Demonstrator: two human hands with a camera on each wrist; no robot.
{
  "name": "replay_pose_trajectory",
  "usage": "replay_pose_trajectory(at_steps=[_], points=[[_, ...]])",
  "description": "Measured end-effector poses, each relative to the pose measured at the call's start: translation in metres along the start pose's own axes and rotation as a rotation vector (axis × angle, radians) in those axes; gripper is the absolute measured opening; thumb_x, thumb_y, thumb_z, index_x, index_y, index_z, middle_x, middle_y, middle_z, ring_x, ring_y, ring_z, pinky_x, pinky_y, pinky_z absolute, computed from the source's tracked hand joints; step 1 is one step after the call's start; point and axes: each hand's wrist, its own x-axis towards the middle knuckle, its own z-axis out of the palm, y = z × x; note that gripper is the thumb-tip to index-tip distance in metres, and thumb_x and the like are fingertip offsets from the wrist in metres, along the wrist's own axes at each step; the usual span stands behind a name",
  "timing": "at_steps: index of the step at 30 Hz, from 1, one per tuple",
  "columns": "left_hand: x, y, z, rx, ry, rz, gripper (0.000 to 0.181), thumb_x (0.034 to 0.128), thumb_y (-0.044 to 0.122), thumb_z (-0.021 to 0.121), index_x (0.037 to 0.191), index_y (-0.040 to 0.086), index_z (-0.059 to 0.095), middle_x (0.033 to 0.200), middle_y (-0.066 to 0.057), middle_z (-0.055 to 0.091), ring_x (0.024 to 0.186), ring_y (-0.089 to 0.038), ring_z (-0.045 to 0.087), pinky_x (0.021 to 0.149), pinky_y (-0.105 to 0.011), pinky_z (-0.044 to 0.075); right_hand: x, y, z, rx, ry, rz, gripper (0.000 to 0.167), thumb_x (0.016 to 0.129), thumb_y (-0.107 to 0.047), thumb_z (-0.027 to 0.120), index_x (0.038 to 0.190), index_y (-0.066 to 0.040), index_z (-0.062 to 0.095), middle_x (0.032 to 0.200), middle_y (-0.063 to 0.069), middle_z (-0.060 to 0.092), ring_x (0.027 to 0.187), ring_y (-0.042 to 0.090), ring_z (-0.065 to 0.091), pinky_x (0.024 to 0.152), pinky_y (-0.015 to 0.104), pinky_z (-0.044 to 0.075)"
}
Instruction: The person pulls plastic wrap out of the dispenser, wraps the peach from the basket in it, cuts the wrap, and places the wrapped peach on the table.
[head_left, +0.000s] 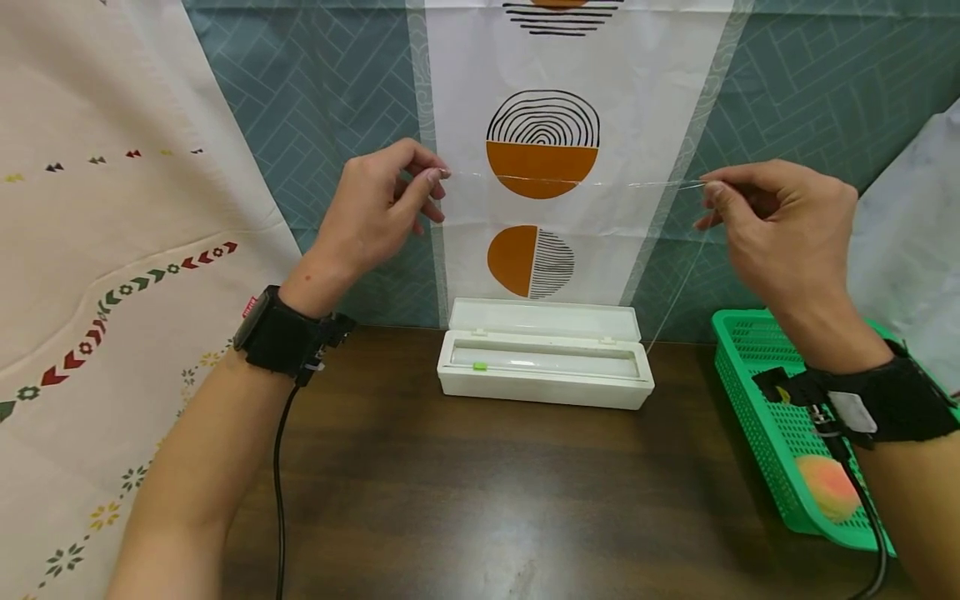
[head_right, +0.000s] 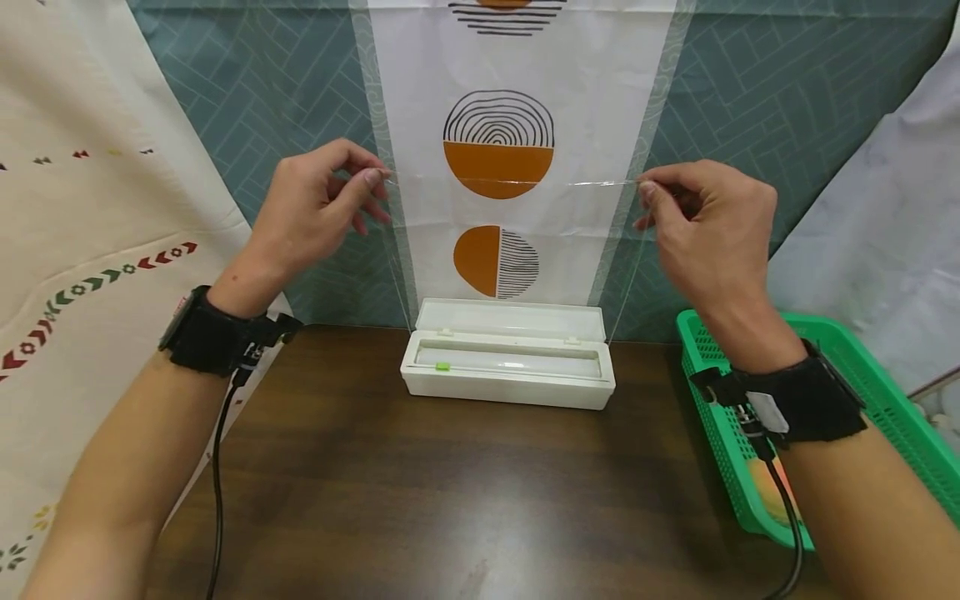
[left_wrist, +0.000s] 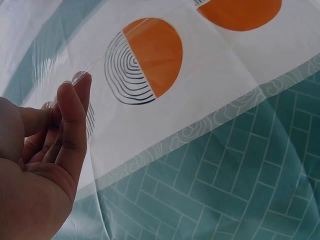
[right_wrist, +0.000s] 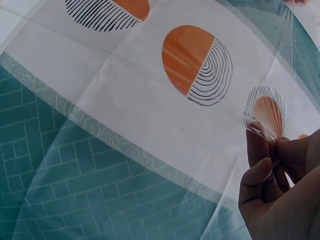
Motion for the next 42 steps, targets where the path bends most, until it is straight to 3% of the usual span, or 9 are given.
replay_pose_trajectory(at_steps=[7,18,23,33,42], points=[[0.001,0.002,-0.002,0.017,0.009,0.006,0.024,0.1106,0.019,0.058,0.123,0.002,0.069,0.096,-0.006,0.070,0.074,-0.008,0.072,0.066,-0.022,0.057,0.003,-0.002,-0.002,-0.005,-0.017,0.013,0.020,0.103,-0.018,0.071,0.115,-0.007,0.083,0.087,-0.031,0.066,0.074,-0.010,0.066,0.064,0.012,0.046],[0.006,0.006,-0.003,0.013,0.011,0.025,0.024,0.1119,0.018,0.055,0.122,0.002,0.070,0.094,-0.005,0.070,0.073,-0.006,0.071,0.063,-0.023,0.056,0.006,-0.004,-0.007,-0.028,-0.014,0.019,0.021,0.103,-0.018,0.071,0.115,-0.007,0.083,0.087,-0.036,0.063,0.075,-0.012,0.065,0.060,0.011,0.043],[0.007,0.010,-0.006,0.019,0.008,0.019,0.025,0.1122,0.019,0.054,0.123,0.002,0.069,0.096,-0.005,0.070,0.076,-0.010,0.073,0.065,-0.022,0.056,0.008,-0.005,-0.009,-0.047,-0.014,0.004,0.022,0.104,-0.019,0.070,0.116,-0.006,0.082,0.085,-0.037,0.062,0.074,-0.013,0.064,0.058,0.012,0.041],[0.008,0.016,-0.013,0.016,0.009,0.017,0.026,0.1122,0.019,0.054,0.123,0.002,0.070,0.096,-0.006,0.070,0.078,-0.017,0.075,0.067,-0.021,0.057,0.013,-0.010,-0.009,-0.031,-0.024,0.053,0.024,0.105,-0.019,0.068,0.119,-0.005,0.081,0.086,-0.032,0.063,0.076,-0.011,0.065,0.065,0.009,0.045],[0.011,0.023,-0.018,0.045,0.020,0.022,0.026,0.1118,0.020,0.055,0.125,0.004,0.070,0.099,-0.005,0.070,0.076,-0.005,0.073,0.069,-0.020,0.056,0.015,-0.014,-0.014,-0.038,-0.004,0.041,0.025,0.107,-0.018,0.065,0.120,-0.003,0.080,0.089,-0.030,0.063,0.077,-0.011,0.064,0.068,0.011,0.046]])
